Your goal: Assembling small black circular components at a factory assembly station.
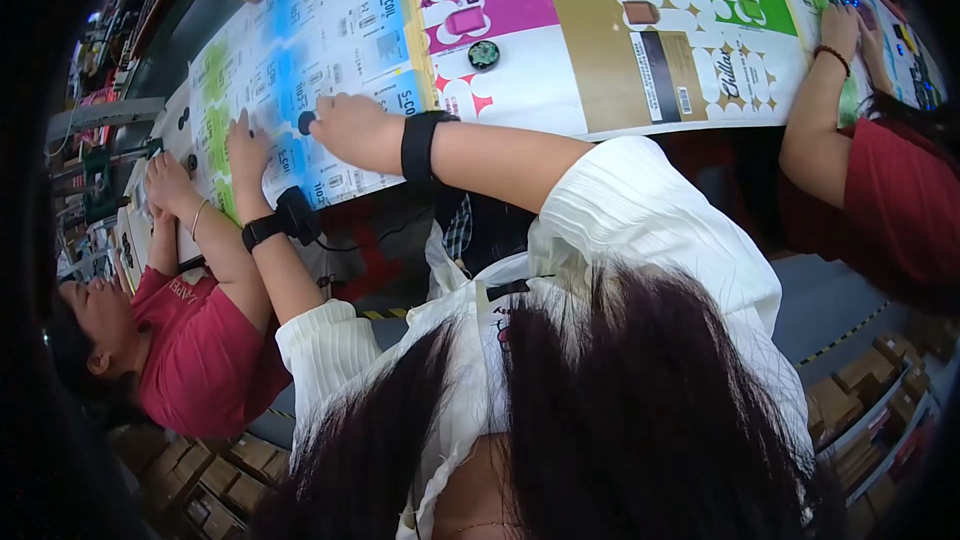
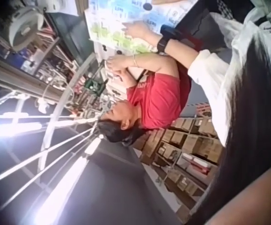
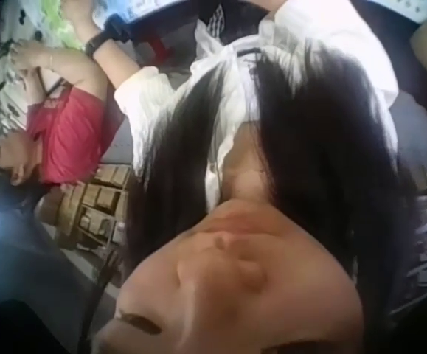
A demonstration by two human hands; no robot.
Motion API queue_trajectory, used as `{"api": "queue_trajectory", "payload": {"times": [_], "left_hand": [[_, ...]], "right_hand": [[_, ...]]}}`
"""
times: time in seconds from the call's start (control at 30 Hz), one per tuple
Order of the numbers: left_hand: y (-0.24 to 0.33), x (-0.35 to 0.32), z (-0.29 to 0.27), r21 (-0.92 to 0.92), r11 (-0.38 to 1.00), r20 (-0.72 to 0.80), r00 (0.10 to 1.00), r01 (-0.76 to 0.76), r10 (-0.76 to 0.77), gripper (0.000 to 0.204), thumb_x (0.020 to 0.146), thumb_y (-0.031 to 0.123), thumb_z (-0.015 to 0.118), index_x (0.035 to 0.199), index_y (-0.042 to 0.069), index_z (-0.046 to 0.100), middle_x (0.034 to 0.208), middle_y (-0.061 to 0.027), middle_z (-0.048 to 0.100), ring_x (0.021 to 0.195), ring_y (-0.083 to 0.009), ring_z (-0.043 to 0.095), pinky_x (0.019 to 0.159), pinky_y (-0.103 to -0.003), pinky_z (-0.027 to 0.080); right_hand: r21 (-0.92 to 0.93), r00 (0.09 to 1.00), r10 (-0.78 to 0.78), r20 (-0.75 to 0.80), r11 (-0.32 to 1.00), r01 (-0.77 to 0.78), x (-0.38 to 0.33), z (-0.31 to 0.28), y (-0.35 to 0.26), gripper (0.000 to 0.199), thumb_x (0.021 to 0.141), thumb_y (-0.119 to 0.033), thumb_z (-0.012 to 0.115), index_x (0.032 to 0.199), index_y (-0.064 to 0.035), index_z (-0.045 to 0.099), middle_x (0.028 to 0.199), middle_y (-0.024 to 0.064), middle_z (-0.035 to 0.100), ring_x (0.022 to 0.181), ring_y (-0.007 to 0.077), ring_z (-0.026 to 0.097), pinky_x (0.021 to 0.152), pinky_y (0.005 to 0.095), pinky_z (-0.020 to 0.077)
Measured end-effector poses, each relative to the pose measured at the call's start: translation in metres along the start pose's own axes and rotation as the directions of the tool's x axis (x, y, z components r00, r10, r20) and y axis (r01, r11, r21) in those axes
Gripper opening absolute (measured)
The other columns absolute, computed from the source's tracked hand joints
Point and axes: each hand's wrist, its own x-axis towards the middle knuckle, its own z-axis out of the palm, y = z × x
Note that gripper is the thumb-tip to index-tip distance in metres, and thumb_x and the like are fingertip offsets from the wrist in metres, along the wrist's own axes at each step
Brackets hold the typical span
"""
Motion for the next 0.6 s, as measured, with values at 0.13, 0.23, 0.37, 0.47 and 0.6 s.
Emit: {"api": "queue_trajectory", "payload": {"times": [0.13, 0.23, 0.37, 0.47, 0.6], "left_hand": [[0.128, 0.023, -0.047, -0.481, 0.835, 0.023, 0.949, -0.266, 0.316, 0.041, 0.072, 0.021, 0.057, 0.108, 0.003, 0.049, 0.108, -0.0162, 0.048, 0.102, -0.0273, 0.044, 0.084, -0.032, 0.035], [0.191, 0.016, -0.071, -0.683, 0.686, 0.113, 0.891, -0.252, 0.44, 0.033, 0.068, 0.017, 0.059, 0.098, 0.004, 0.055, 0.098, -0.0148, 0.054, 0.089, -0.0278, 0.051, 0.078, -0.031, 0.039], [0.254, 0.004, -0.079, -0.773, 0.543, 0.144, 0.743, -0.328, 0.654, 0.028, 0.066, 0.014, 0.06, 0.092, 0.005, 0.057, 0.092, -0.0137, 0.055, 0.081, -0.0262, 0.053, 0.069, -0.031, 0.042], [0.283, 0.001, -0.066, -0.671, 0.438, 0.243, 0.38, -0.599, 0.893, 0.024, 0.065, 0.012, 0.06, 0.087, 0.004, 0.056, 0.087, -0.0141, 0.056, 0.078, -0.0277, 0.053, 0.066, -0.034, 0.043], [0.285, -0.006, -0.077, -0.519, 0.561, 0.398, 0.398, -0.645, 0.826, 0.02, 0.07, 0.007, 0.056, 0.09, 0.006, 0.054, 0.086, -0.0105, 0.054, 0.071, -0.0187, 0.054, 0.06, -0.03, 0.041]], "right_hand": [[-0.04, 0.997, 0.078, 0.011, 0.996, -0.078, -0.024, -0.028, 0.025, 0.017, 0.067, -0.005, 0.047, 0.082, -0.0006, 0.049, 0.079, 0.0133, 0.05, 0.072, 0.0292, 0.053, 0.061, 0.0346, 0.0452], [-0.005, 0.98, 0.188, -0.063, 0.982, -0.189, -0.056, -0.068, 0.023, 0.011, 0.066, -0.003, 0.047, 0.077, -0.0021, 0.05, 0.074, 0.0125, 0.053, 0.071, 0.0278, 0.054, 0.061, 0.0345, 0.0447], [0.33, 0.885, 0.39, -0.255, 0.895, -0.299, -0.122, -0.124, 0.034, 0.014, 0.072, 0.001, 0.049, 0.085, -0.0003, 0.054, 0.074, 0.009, 0.052, 0.065, 0.0218, 0.053, 0.056, 0.0261, 0.0431], [0.59, 0.724, 0.683, -0.097, 0.625, -0.511, -0.154, -0.159, 0.028, 0.016, 0.074, 0.001, 0.051, 0.089, -0.0006, 0.055, 0.074, 0.0051, 0.052, 0.063, 0.0126, 0.051, 0.055, 0.0201, 0.0416], [0.741, 0.614, 0.77, -0.173, 0.513, -0.434, -0.171, -0.179, 0.028, 0.017, 0.073, 0.004, 0.053, 0.089, 0.0012, 0.055, 0.076, 0.0036, 0.054, 0.064, 0.0073, 0.051, 0.055, 0.0184, 0.0418]]}}
